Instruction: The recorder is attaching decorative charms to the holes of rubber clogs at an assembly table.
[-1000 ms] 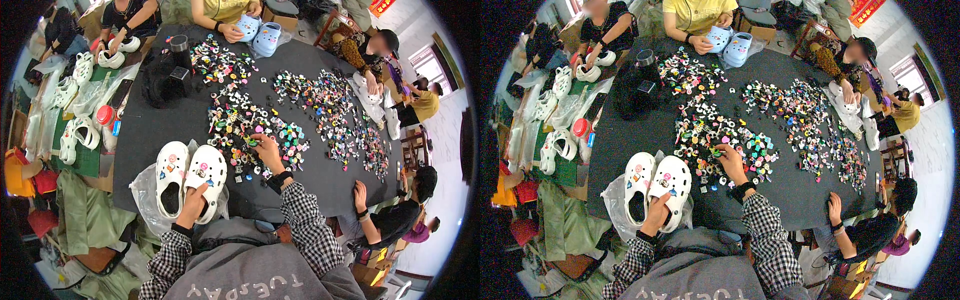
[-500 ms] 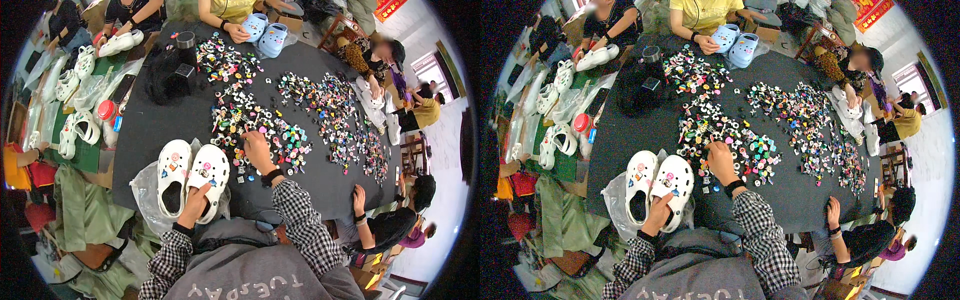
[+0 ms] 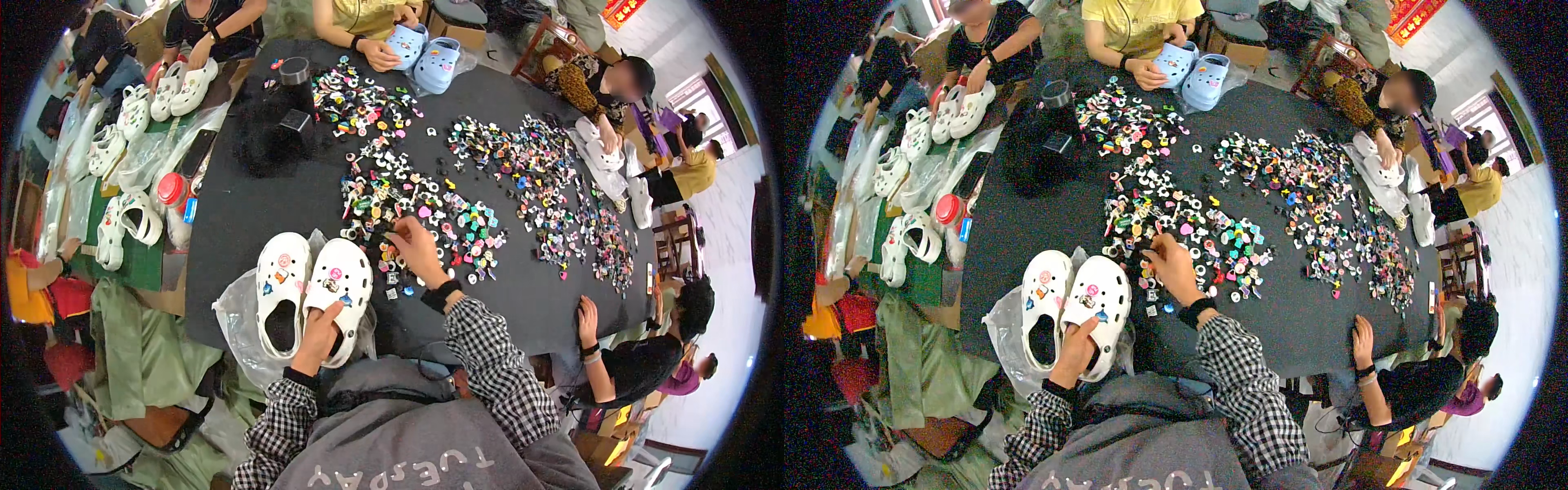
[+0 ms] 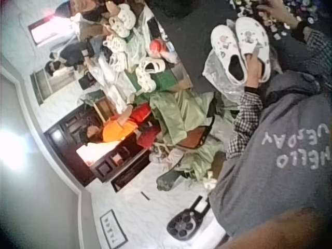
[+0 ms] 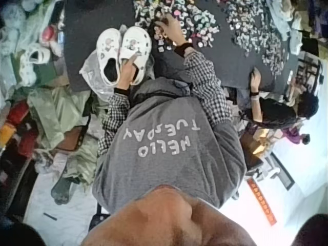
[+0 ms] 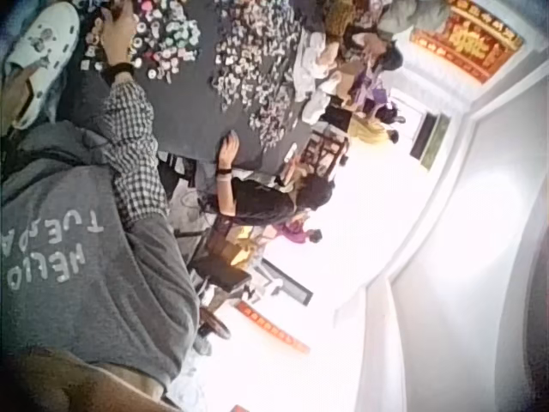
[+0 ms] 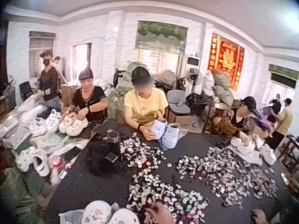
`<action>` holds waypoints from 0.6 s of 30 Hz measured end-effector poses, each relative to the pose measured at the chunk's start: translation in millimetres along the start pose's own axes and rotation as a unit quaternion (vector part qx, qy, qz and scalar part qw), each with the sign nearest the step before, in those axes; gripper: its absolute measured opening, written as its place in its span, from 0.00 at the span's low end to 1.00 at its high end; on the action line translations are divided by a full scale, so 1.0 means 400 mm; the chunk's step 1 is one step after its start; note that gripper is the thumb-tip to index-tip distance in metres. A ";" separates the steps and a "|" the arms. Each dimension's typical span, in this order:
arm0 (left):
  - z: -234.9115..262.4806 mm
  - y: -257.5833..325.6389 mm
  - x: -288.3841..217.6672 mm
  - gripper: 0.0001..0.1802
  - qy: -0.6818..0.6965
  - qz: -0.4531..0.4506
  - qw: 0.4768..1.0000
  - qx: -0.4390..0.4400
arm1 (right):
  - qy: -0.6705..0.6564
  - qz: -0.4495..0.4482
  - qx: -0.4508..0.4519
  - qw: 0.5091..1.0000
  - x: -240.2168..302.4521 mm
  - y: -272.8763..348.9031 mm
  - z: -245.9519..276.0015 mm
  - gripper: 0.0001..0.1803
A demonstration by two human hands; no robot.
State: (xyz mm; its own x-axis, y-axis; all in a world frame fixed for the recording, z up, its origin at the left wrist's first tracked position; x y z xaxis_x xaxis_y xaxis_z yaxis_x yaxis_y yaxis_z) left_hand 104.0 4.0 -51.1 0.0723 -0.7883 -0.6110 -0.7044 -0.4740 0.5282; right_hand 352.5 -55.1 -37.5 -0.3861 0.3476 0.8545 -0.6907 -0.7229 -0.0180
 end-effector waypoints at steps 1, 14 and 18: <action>-0.002 0.000 0.000 0.19 -0.002 0.015 1.000 -0.004 | -0.046 0.021 -0.033 0.998 -0.013 0.015 0.020 0.11; -0.002 -0.008 0.007 0.24 0.030 -0.025 0.999 0.024 | -0.131 -0.141 -0.198 0.961 -0.291 0.248 0.387 0.10; 0.009 -0.010 0.010 0.20 0.045 -0.017 0.999 0.015 | -0.153 -0.177 -0.236 0.943 -0.306 0.269 0.411 0.10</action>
State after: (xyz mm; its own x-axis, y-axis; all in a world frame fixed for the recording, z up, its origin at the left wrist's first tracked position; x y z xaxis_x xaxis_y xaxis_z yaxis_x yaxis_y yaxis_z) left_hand 104.5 4.3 -57.9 0.1592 -0.8046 -0.5721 -0.7212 -0.4905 0.4891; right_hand 425.9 -273.8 -58.6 0.0649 0.2773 0.9586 -0.9665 -0.2215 0.1296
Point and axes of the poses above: each hand's wrist, its own y-axis away from the middle knuckle, its own z-axis out of the back of the hand, x = y × z, the point moved 2 cm from there along -y, towards the middle knuckle, and after that the axes turned 1 degree about x, right-handed, at the moved point
